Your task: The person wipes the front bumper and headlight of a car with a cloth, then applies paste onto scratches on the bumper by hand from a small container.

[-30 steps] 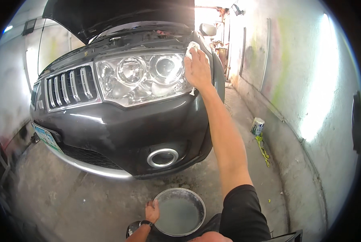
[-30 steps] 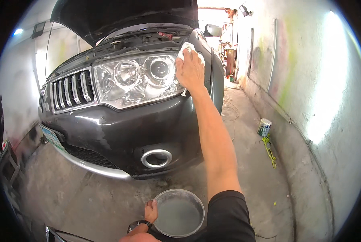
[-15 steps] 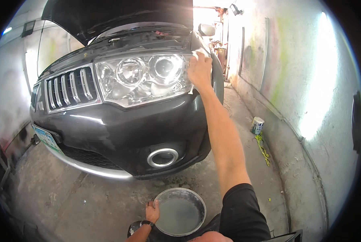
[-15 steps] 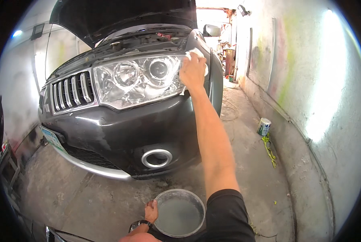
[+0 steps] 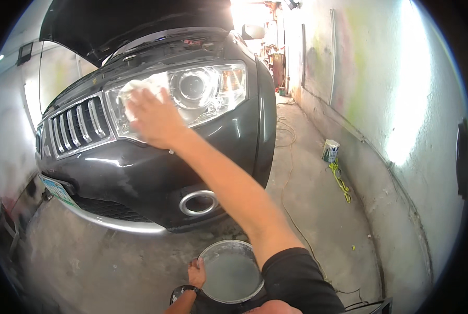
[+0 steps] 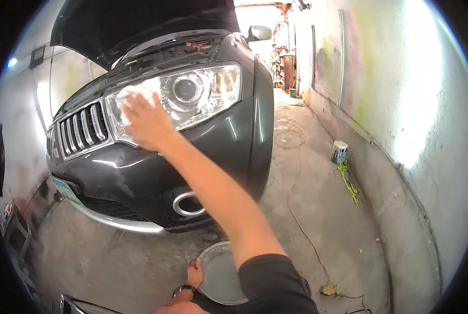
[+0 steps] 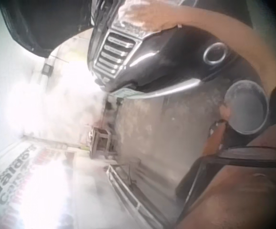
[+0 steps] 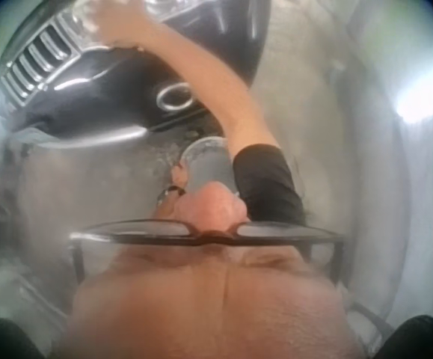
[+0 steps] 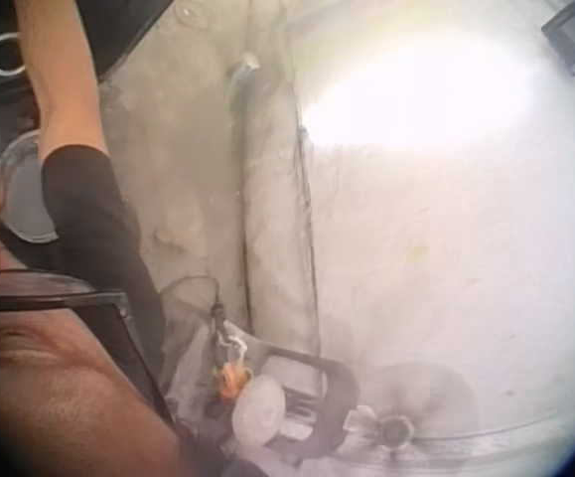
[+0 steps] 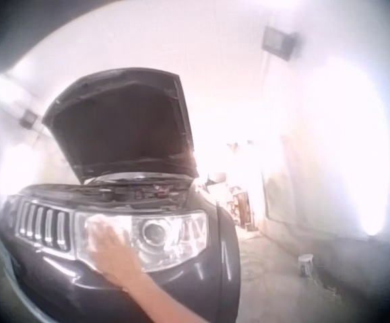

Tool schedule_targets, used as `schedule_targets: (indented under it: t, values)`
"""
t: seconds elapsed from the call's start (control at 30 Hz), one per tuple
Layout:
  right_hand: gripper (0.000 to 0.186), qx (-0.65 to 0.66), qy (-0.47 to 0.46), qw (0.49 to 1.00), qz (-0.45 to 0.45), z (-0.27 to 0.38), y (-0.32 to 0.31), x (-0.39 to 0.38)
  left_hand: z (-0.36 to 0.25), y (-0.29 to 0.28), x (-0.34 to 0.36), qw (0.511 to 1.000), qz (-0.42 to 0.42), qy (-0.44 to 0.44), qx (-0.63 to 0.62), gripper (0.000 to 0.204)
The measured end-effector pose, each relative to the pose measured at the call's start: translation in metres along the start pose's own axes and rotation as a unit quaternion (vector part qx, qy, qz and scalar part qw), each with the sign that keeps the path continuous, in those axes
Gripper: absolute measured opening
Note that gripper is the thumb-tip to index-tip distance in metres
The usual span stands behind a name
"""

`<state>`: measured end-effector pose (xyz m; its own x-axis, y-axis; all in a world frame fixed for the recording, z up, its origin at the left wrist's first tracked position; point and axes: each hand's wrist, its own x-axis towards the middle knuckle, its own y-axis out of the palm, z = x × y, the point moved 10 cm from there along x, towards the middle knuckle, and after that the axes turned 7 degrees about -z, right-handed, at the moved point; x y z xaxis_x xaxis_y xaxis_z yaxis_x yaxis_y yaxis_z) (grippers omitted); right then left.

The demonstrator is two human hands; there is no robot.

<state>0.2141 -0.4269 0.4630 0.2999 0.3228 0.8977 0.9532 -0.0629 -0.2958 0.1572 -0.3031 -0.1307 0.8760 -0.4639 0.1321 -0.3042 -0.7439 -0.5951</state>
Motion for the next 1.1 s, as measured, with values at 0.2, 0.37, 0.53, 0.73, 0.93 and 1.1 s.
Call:
schedule_targets:
  t: [0.2, 0.37, 0.53, 0.73, 0.93, 1.1]
  values:
    - [0.059, 0.07, 0.32, 0.941, -0.089, -0.243, -0.063, -0.101, -0.003, 0.001, -0.001, 1.0, -0.001, 0.002, -0.024, 0.06]
    - [0.068, 0.085, 0.365, 0.924, -0.07, -0.195, -0.073, -0.119, 0.014, -0.024, -0.004, 0.997, -0.07, -0.023, -0.019, 0.064]
    - [0.064, 0.035, 0.215, 0.973, -0.081, -0.074, -0.107, -0.134, 0.0, -0.005, -0.006, 0.997, 0.01, -0.055, -0.054, 0.069]
    - [0.084, -0.058, 0.086, 0.993, 0.047, 0.085, -0.033, -0.107, -0.006, -0.017, -0.008, 0.994, -0.005, -0.055, -0.091, 0.07]
    - [0.087, -0.014, 0.037, 0.998, 0.051, 0.2, 0.066, -0.024, -0.001, -0.015, -0.009, 0.993, -0.037, -0.024, -0.114, 0.068]
    - [0.076, -0.033, -0.037, 0.993, 0.106, 0.269, 0.145, 0.001, 0.009, 0.009, -0.007, 0.994, -0.04, -0.023, -0.097, 0.068]
